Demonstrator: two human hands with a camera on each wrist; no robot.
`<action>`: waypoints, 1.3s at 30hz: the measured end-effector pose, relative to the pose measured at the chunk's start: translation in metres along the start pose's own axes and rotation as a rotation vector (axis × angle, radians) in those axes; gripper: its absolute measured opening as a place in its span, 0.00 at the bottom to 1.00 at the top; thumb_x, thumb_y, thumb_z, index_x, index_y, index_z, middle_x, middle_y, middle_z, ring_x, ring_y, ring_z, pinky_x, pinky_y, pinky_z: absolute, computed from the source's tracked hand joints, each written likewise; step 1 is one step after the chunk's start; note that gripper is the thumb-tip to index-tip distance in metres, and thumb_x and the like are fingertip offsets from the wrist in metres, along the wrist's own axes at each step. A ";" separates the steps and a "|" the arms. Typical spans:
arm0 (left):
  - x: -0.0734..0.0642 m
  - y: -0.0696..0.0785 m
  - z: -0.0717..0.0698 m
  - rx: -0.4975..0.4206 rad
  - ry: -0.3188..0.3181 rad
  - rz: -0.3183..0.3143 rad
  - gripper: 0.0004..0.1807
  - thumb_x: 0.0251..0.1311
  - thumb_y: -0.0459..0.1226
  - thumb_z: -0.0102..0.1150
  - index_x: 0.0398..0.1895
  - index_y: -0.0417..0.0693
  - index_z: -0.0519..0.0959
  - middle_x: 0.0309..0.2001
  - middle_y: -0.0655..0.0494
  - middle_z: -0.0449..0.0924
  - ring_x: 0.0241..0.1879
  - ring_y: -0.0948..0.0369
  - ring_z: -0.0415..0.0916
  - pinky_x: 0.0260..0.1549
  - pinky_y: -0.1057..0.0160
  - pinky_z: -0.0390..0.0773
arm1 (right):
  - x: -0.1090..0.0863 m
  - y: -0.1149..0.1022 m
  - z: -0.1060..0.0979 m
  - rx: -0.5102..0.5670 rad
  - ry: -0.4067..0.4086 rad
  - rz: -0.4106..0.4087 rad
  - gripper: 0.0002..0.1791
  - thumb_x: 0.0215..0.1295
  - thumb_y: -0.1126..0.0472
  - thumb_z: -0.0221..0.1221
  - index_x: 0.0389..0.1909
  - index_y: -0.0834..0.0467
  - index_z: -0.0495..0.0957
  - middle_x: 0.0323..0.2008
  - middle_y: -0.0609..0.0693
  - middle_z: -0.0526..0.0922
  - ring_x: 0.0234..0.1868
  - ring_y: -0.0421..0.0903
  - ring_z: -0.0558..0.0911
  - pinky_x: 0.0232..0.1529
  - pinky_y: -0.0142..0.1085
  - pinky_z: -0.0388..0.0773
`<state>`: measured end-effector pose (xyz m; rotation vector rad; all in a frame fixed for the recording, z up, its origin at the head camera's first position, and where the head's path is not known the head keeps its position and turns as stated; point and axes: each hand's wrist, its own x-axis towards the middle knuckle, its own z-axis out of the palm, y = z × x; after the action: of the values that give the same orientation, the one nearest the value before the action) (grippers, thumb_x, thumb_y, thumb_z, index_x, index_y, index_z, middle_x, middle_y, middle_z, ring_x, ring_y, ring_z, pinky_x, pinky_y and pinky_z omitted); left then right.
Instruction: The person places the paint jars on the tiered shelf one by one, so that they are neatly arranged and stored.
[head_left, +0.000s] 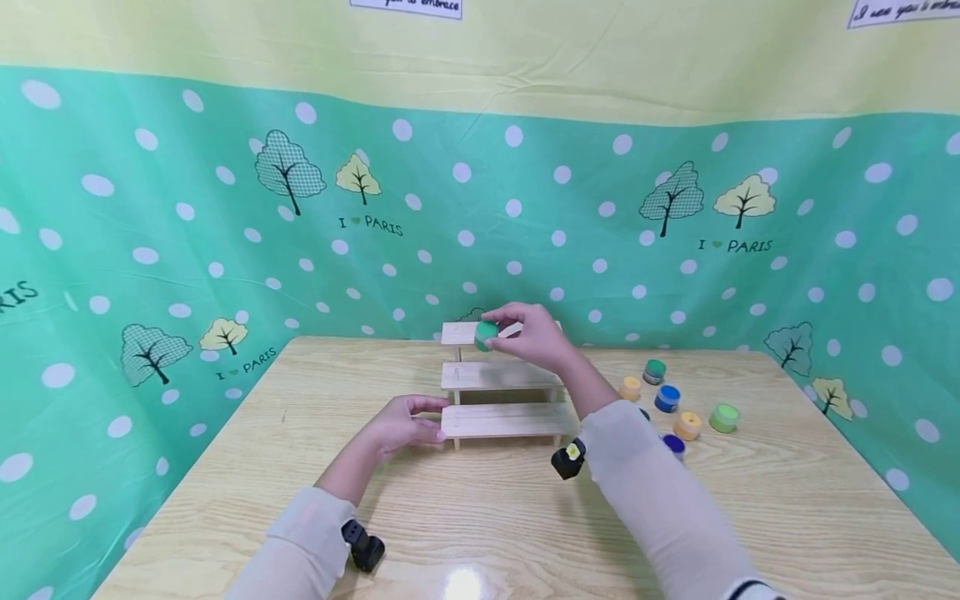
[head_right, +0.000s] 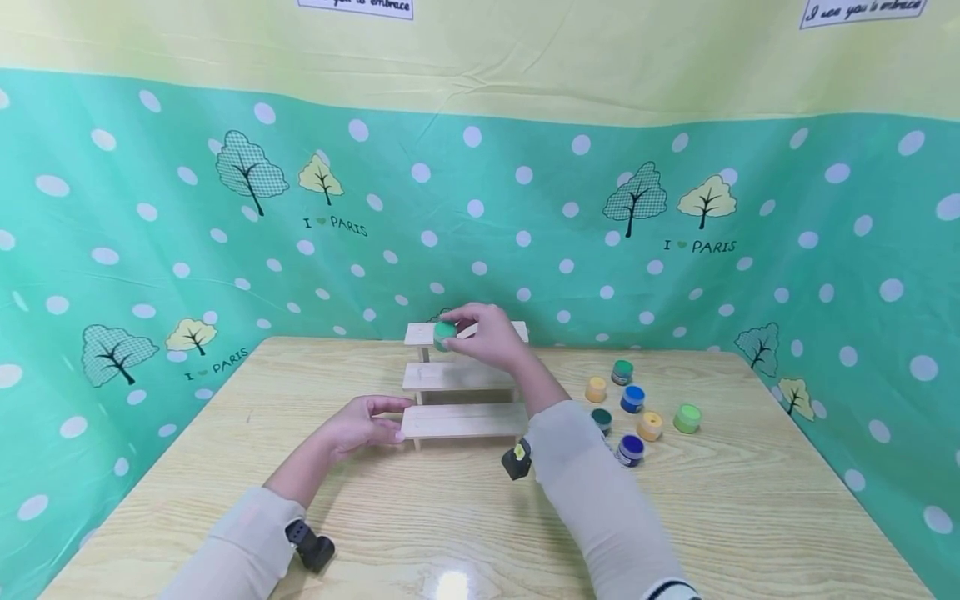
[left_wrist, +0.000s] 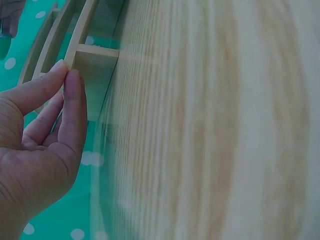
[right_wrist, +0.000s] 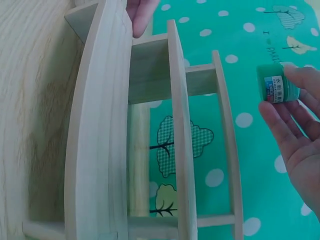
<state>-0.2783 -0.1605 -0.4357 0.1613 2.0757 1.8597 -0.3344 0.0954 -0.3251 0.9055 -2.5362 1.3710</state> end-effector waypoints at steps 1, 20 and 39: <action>0.000 0.000 0.000 0.000 0.002 -0.001 0.32 0.46 0.16 0.63 0.60 0.31 0.74 0.54 0.37 0.77 0.39 0.54 0.82 0.40 0.57 0.84 | 0.002 0.000 0.002 -0.001 0.004 0.003 0.20 0.57 0.63 0.70 0.51 0.60 0.83 0.44 0.51 0.83 0.46 0.53 0.81 0.40 0.36 0.83; 0.000 0.001 -0.001 -0.003 -0.033 0.001 0.32 0.48 0.17 0.62 0.62 0.30 0.71 0.52 0.36 0.78 0.40 0.53 0.82 0.41 0.56 0.84 | 0.026 0.010 0.028 -0.020 0.090 0.127 0.21 0.62 0.63 0.66 0.56 0.61 0.80 0.47 0.53 0.82 0.48 0.50 0.81 0.42 0.33 0.83; 0.000 0.001 -0.003 -0.014 -0.047 -0.007 0.31 0.51 0.17 0.61 0.63 0.30 0.70 0.53 0.32 0.77 0.43 0.50 0.82 0.42 0.56 0.84 | 0.034 0.008 0.045 -0.011 0.138 0.216 0.20 0.63 0.63 0.65 0.56 0.60 0.80 0.49 0.54 0.83 0.50 0.50 0.82 0.43 0.32 0.83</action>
<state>-0.2796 -0.1627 -0.4346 0.1927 2.0293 1.8477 -0.3591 0.0476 -0.3447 0.5265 -2.5919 1.4188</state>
